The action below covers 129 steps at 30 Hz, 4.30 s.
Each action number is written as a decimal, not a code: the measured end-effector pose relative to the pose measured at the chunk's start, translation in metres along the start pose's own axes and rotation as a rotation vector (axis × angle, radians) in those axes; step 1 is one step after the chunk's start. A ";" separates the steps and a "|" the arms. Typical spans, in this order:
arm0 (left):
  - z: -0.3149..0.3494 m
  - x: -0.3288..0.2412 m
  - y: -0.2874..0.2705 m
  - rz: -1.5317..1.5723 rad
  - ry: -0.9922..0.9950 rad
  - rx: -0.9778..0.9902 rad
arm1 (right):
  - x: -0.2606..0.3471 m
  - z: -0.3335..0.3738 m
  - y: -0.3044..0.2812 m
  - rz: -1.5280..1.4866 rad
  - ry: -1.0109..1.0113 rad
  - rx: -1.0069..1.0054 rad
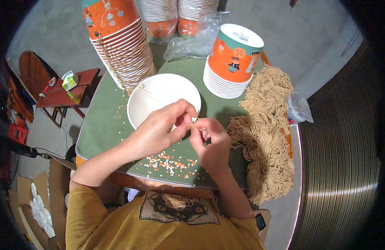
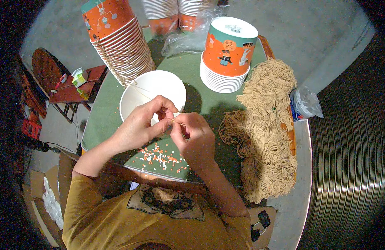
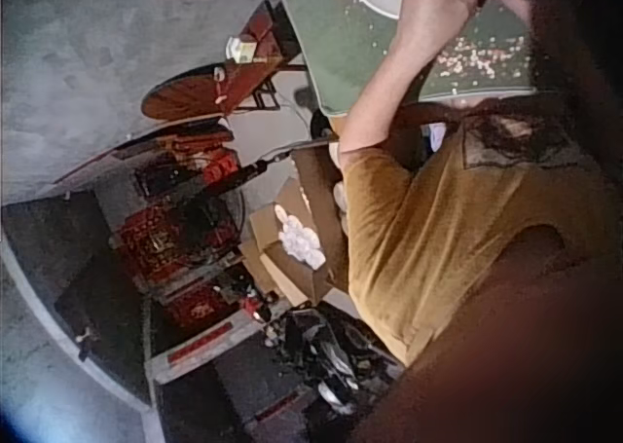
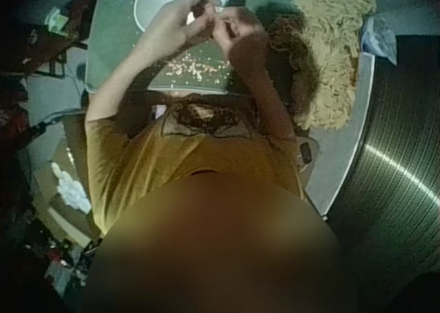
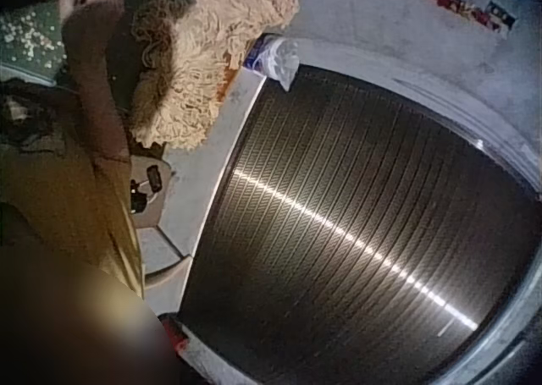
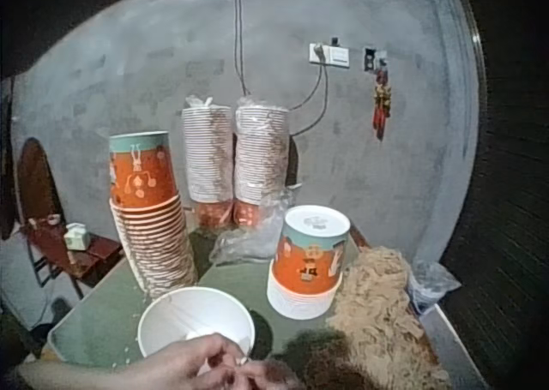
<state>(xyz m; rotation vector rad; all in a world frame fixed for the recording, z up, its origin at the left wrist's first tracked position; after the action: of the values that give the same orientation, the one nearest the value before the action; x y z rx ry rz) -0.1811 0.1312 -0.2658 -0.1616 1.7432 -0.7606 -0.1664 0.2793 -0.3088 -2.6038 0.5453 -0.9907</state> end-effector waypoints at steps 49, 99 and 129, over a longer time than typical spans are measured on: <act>0.061 0.017 0.007 -0.326 0.556 -0.585 | 0.008 0.043 0.014 -0.425 0.233 0.004; 0.042 0.138 -0.057 0.088 -0.050 -0.223 | -0.020 -0.113 -0.024 -0.999 0.600 0.228; -0.069 0.061 -0.330 -0.048 0.184 -0.897 | 0.009 -0.358 0.140 -0.763 0.097 0.389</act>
<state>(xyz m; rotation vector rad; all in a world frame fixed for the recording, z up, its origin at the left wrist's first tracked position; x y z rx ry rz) -0.3530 -0.1272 -0.1206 -0.7555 2.1572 0.0287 -0.4385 0.1006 -0.1042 -2.4112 -0.6264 -1.2707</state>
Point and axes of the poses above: each hand's wrist, its own z-axis away from the middle knuckle, its own y-axis out of the palm, x = y × z, the point moved 3 cm from there along -z, towards the middle knuckle, and after that the axes turned 6 degrees about -y, right-handed, at the moved point
